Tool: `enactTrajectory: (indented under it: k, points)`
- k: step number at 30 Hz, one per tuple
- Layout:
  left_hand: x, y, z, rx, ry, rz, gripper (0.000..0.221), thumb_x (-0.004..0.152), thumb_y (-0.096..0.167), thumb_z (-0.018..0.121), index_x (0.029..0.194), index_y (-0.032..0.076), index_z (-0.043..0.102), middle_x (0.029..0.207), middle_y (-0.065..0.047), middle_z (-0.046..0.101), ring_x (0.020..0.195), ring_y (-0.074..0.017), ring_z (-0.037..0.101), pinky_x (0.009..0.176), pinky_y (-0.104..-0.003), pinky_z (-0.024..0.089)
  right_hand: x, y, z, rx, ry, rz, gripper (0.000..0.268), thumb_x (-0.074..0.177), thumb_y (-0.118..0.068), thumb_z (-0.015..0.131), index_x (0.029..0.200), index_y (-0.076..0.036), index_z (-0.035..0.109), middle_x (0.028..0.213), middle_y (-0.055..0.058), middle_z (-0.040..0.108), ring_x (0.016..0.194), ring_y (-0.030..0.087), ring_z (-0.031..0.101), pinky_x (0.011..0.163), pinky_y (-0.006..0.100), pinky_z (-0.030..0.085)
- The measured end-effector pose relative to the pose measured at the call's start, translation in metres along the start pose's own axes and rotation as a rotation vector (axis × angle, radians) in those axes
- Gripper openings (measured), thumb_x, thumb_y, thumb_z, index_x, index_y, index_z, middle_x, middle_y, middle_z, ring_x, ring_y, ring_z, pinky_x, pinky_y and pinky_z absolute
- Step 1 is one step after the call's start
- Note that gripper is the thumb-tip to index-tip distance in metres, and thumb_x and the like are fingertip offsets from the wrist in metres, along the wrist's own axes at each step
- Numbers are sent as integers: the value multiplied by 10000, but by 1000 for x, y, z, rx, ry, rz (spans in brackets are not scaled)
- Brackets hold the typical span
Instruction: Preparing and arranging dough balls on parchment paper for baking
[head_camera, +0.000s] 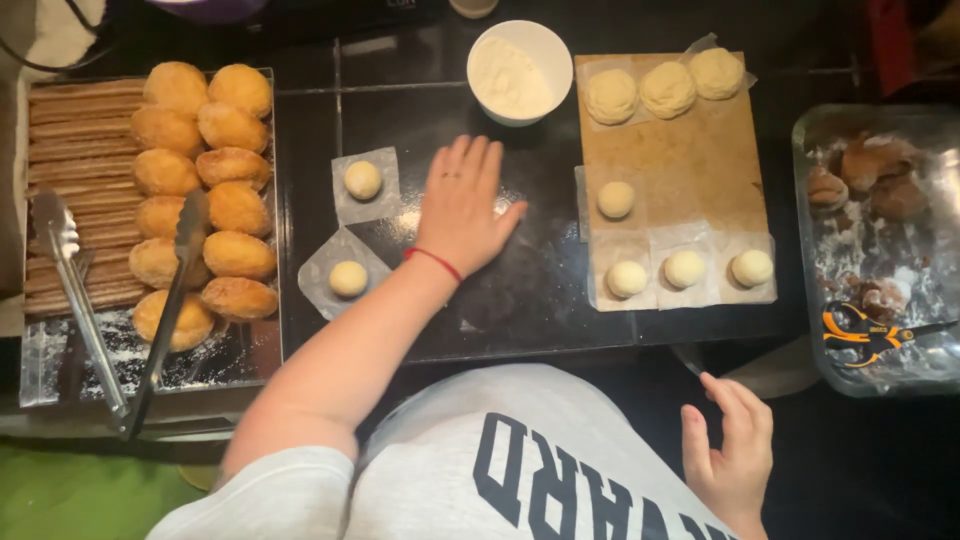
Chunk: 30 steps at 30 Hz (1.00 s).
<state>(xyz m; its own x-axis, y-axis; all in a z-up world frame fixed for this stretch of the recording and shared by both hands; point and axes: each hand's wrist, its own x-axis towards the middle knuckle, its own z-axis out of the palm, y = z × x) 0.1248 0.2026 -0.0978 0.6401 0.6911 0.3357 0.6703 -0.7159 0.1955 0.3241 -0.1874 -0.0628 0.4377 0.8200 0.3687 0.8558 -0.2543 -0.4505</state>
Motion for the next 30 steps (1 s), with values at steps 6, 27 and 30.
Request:
enactTrajectory:
  k: [6,27,30]
  points:
    - [-50,42,-43,80,-185,-66,570,966,359,606,1422,17,605,1411,-184,655,1283,-357,598,1117,-480,447,-5,23,-1,0,85,-29,371,1067,-126,710,1395,49,716,1330,233,690,1185,318,660,1100,415,550]
    - [-61,29,-11,-345,-58,291,438,1082,270,623,1405,-18,688,1467,-207,683,1393,-399,600,1267,-585,388,-3,38,-2,12,93,-50,386,1039,-125,742,1384,48,738,1333,226,690,1122,283,675,1066,393,576]
    - [-11,11,25,-338,52,311,447,1043,245,663,1416,-2,686,1450,-227,685,1347,-402,635,1225,-574,430,1,32,-2,20,75,-78,389,1035,-128,738,1387,37,727,1344,222,683,1193,304,672,1096,399,566]
